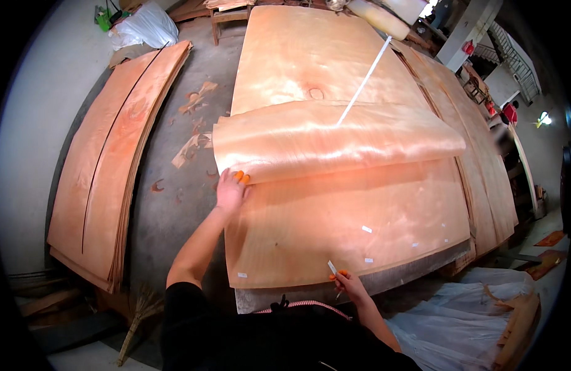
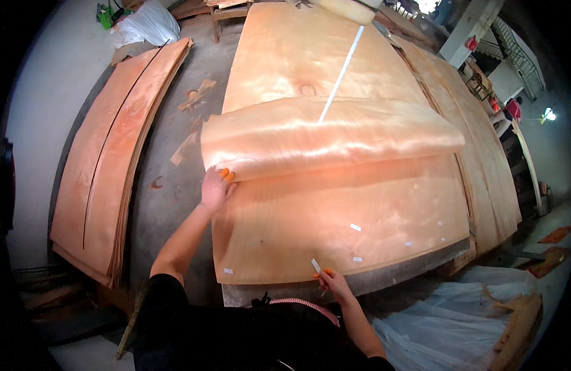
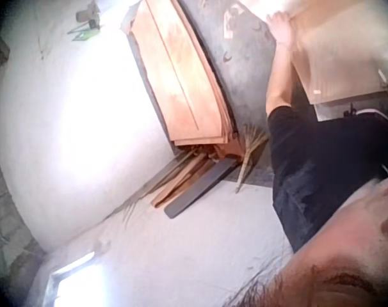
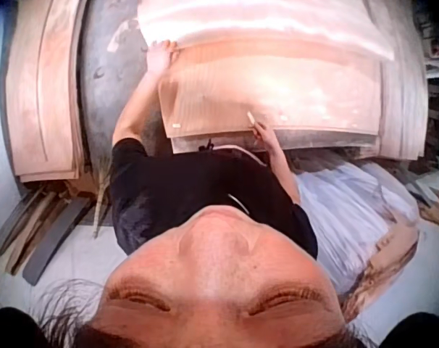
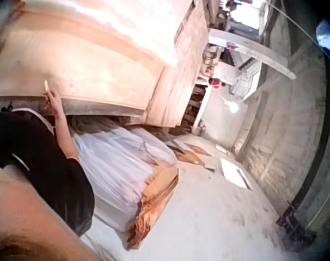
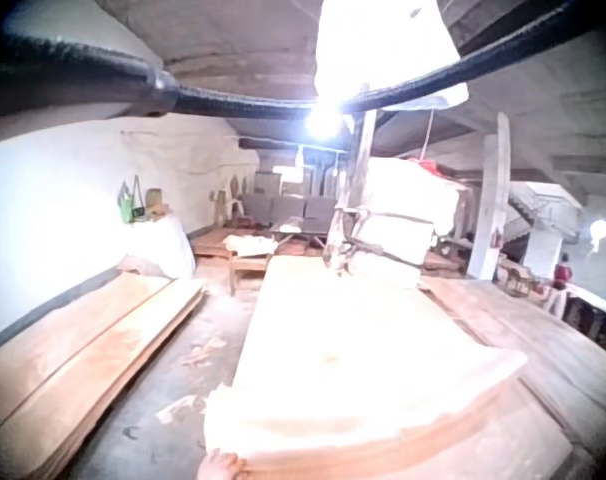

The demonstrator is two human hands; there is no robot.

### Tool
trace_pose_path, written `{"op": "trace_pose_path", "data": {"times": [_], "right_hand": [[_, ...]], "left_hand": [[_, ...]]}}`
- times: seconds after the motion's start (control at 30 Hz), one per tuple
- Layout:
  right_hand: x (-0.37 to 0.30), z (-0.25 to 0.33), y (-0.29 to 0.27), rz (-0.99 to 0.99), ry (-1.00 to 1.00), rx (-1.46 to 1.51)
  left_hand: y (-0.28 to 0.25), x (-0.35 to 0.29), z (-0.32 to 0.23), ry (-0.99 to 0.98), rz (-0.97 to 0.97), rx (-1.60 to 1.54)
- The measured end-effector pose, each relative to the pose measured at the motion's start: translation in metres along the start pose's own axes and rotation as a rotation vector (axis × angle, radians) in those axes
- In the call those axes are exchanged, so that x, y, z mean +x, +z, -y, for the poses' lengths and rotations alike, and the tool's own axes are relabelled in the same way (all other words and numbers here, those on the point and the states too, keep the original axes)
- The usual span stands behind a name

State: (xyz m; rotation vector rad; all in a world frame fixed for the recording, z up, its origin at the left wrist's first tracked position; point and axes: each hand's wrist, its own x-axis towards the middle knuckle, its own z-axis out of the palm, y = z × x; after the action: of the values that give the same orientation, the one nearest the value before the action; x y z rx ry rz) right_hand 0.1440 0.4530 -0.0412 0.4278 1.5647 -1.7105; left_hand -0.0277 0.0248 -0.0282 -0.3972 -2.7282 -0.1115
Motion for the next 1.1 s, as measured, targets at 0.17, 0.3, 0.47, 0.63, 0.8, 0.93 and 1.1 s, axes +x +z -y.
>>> {"op": "trace_pose_path", "data": {"times": [0.17, 0.3, 0.47, 0.63, 0.8, 0.93, 1.1], "right_hand": [[-0.003, -0.004, -0.010, -0.002, -0.008, -0.001], [-0.003, 0.007, -0.007, 0.000, -0.031, 0.024], [-0.006, 0.002, -0.007, -0.025, -0.027, 0.031], [-0.006, 0.006, -0.003, 0.051, -0.066, 0.081], [-0.004, 0.001, -0.007, 0.012, -0.089, 0.021], [-0.006, 0.006, -0.010, 0.056, -0.089, 0.029], [-0.013, 0.011, -0.011, 0.051, -0.112, 0.020]], "left_hand": [[-0.025, 0.046, 0.026, -0.506, -0.502, -0.003], [-0.011, 0.052, 0.063, -0.935, -0.269, -0.735], [-0.036, 0.049, 0.036, -0.924, -0.551, -1.252], [-0.059, 0.021, 0.052, -1.102, -0.359, -1.743], [-0.063, 0.005, 0.045, -0.797, -0.152, -2.113], [-0.056, -0.026, 0.055, -0.719, -0.043, -2.213], [-0.073, -0.050, 0.022, -0.897, 0.015, -2.221]]}}
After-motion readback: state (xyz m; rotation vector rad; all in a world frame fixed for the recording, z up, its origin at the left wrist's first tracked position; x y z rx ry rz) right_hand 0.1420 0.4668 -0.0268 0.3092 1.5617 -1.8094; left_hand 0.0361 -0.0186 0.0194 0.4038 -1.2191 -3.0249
